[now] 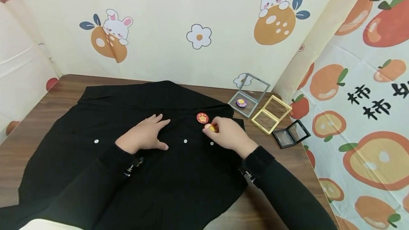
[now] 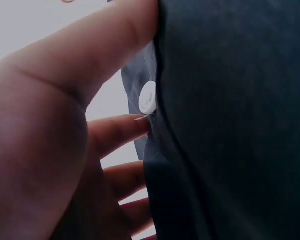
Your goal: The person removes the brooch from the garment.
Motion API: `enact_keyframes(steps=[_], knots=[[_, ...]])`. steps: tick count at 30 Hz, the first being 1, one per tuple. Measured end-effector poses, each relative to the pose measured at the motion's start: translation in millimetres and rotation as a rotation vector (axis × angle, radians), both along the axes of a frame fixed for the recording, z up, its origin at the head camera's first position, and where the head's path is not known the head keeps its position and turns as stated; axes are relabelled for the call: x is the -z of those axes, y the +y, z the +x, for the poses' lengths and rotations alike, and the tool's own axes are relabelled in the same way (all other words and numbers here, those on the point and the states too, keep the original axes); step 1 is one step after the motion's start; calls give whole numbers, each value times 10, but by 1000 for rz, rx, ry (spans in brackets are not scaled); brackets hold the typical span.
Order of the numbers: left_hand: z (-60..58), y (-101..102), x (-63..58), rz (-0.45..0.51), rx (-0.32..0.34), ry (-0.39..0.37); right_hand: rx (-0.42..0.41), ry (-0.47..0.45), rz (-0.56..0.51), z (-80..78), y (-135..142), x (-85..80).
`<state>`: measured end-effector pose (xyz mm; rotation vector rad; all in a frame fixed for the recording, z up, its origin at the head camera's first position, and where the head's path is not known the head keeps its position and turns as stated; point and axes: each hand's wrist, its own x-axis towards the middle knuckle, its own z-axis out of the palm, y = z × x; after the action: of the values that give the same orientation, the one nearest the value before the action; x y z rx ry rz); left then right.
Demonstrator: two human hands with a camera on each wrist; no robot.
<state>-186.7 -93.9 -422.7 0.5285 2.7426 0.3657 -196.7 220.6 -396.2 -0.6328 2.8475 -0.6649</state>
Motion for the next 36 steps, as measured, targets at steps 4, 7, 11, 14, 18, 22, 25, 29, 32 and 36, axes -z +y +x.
enact_keyframes(steps=[4,7,11,14,18,22,25,29,32,36], knots=[[3,0,13,10,-3,4,81,57,67,-129,205,-18],[5,7,9,6,2,9,148,70,110,-229,397,-34],[7,14,6,5,2,20,249,61,163,-348,687,-30],[18,16,-5,7,-1,34,321,48,192,-413,884,-41],[37,18,-16,10,-4,50,388,38,237,-491,1094,-79],[36,21,3,9,-5,59,450,10,284,-578,1269,-86],[33,26,11,8,-5,59,483,-31,310,-626,1381,-68],[37,37,8,5,-4,59,498,-53,342,-640,1463,-45],[46,43,2,-4,-3,62,506,-53,365,-636,1493,-8],[50,47,-5,-9,1,69,517,-62,384,-645,1519,64]])
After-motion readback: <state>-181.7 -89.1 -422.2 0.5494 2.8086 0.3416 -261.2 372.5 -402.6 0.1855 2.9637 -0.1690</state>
